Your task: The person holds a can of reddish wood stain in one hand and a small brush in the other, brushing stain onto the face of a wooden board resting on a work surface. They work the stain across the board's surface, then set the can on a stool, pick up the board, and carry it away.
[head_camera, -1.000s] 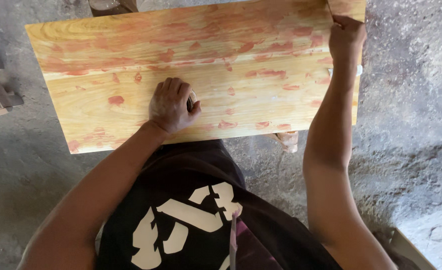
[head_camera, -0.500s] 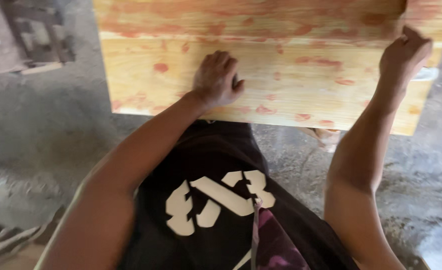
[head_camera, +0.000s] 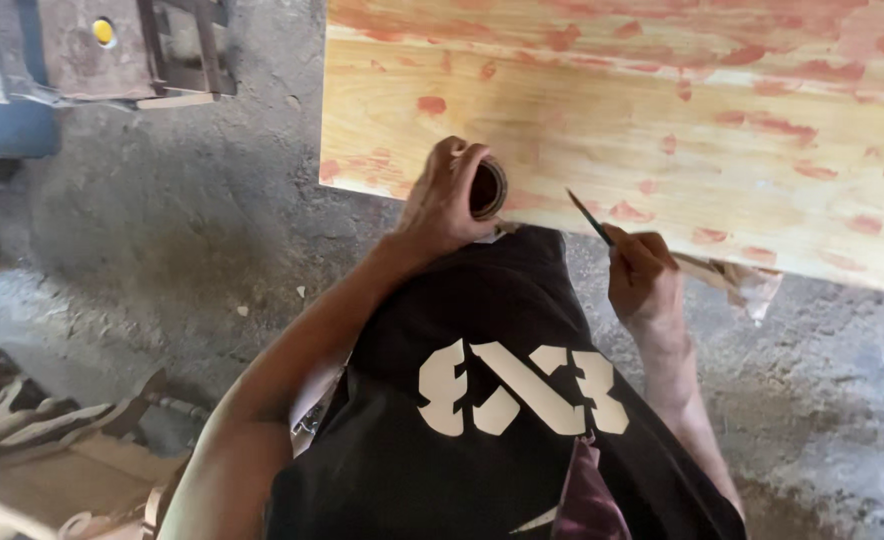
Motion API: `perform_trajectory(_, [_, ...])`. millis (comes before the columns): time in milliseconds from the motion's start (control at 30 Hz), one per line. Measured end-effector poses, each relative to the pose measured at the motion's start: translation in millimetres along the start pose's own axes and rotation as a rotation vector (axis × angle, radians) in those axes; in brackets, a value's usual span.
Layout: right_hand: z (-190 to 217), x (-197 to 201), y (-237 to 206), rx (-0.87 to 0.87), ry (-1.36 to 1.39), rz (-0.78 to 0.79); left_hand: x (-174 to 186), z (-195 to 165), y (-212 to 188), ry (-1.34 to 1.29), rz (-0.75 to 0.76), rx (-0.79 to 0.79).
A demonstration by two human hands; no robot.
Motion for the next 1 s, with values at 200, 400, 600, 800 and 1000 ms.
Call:
perform_trajectory(200, [130,-31,20,0.422,-0.443,0.153,41,19,-60,-0.077,-0.105,-0.096])
perform_trajectory(400, [227,-108,11,0.551,-0.724,0.238,70,49,-109,-0.07,-0.188,-0.289])
perform_trajectory(600, [230,-93,-39,0.292,-0.933,0.362,96,79,-137,-0.097,-0.086,-0.323])
perform_trajectory(800, [249,-84,-84,0.12,-0.611,0.054,114,64,-148,-0.099,-0.134,-0.458])
perform_trajectory(1000, [203,-91,-127,-0.231,-0.473,0.029,94,11,-146,-0.16,-0.038,-0.647])
Point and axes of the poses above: each hand's wrist, its own y-axis towards the middle knuckle, its own x-axis out of the back of the hand, z = x × y, the point moved 3 cm from there along y, towards the middle knuckle, and after that the axes turned 2 degrees about -y, right-handed, at the moved point
